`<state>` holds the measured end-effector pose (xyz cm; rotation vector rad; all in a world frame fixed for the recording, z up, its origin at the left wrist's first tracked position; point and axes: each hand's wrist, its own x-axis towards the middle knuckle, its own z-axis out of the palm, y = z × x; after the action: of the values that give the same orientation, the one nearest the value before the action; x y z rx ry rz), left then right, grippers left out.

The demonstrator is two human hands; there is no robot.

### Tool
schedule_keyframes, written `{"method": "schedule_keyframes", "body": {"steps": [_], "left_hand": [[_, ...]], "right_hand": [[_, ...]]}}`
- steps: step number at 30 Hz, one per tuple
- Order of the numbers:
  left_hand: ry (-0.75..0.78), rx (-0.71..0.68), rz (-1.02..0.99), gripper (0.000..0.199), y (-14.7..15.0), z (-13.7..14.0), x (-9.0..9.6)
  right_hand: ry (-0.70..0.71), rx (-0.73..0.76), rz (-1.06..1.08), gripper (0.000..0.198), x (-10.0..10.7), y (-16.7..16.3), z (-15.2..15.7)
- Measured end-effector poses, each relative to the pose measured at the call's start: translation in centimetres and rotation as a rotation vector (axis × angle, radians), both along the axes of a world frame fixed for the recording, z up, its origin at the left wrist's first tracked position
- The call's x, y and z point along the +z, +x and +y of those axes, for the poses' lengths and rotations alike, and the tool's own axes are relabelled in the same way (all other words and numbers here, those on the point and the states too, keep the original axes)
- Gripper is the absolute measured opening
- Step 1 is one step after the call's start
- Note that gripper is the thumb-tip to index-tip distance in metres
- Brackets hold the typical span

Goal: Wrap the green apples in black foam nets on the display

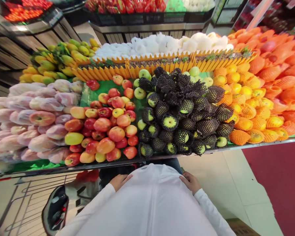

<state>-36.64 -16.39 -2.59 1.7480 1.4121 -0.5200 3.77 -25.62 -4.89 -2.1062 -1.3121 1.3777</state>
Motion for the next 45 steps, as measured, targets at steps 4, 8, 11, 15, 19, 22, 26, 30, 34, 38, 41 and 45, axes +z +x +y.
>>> {"method": "schedule_keyframes", "body": {"steps": [4, 8, 11, 15, 19, 22, 26, 30, 34, 38, 41, 45], "left_hand": [[0.007, -0.05, -0.092, 0.032, 1.7, 4.6, 3.3], [0.399, 0.119, -0.455, 0.03, 7.0, 11.9, 6.6], [0.828, 0.355, -0.512, 0.039, 11.9, 17.5, 6.9], [0.819, 0.259, -0.193, 0.09, 16.6, 22.8, 5.2], [0.667, 0.177, -0.049, 0.102, 17.1, 25.9, 4.4], [0.638, 0.135, -0.059, 0.099, 15.2, 27.8, 5.2], [0.722, 0.117, -0.035, 0.089, 12.5, 30.6, 7.5], [0.836, 0.107, 0.012, 0.087, 12.0, 33.7, 8.5], [0.823, 0.011, 0.032, 0.086, 13.4, 35.4, 6.4], [0.8, -0.017, 0.035, 0.081, 14.7, 35.4, 4.2], [0.829, 0.034, 0.014, 0.076, 15.0, 34.2, 4.5], [0.868, 0.075, -0.083, 0.044, 14.8, 31.1, 5.8]], "right_hand": [[0.041, 0.195, -0.044, 0.037, 2.7, 2.6, 3.7], [0.357, 0.284, -0.264, 0.037, 6.8, 1.7, 9.6], [0.78, 0.234, -0.352, 0.035, 8.8, -1.2, 14.8], [1.071, 0.394, -0.628, 0.058, 8.4, -4.0, 20.5], [1.043, 0.476, -0.815, 0.066, 5.7, -4.5, 22.2], [1.074, 0.459, -0.849, 0.061, 4.4, -4.5, 22.0], [1.124, 0.46, -0.843, 0.055, 4.2, -4.5, 22.2], [1.148, 0.452, -0.872, 0.053, 4.3, -4.7, 22.9], [1.153, 0.441, -0.917, 0.052, 4.2, -5.0, 23.2], [1.16, 0.436, -0.935, 0.051, 4.1, -5.0, 23.3], [1.159, 0.435, -0.927, 0.051, 4.2, -5.0, 23.2], [1.159, 0.435, -0.92, 0.051, 4.3, -5.0, 23.2]]}}
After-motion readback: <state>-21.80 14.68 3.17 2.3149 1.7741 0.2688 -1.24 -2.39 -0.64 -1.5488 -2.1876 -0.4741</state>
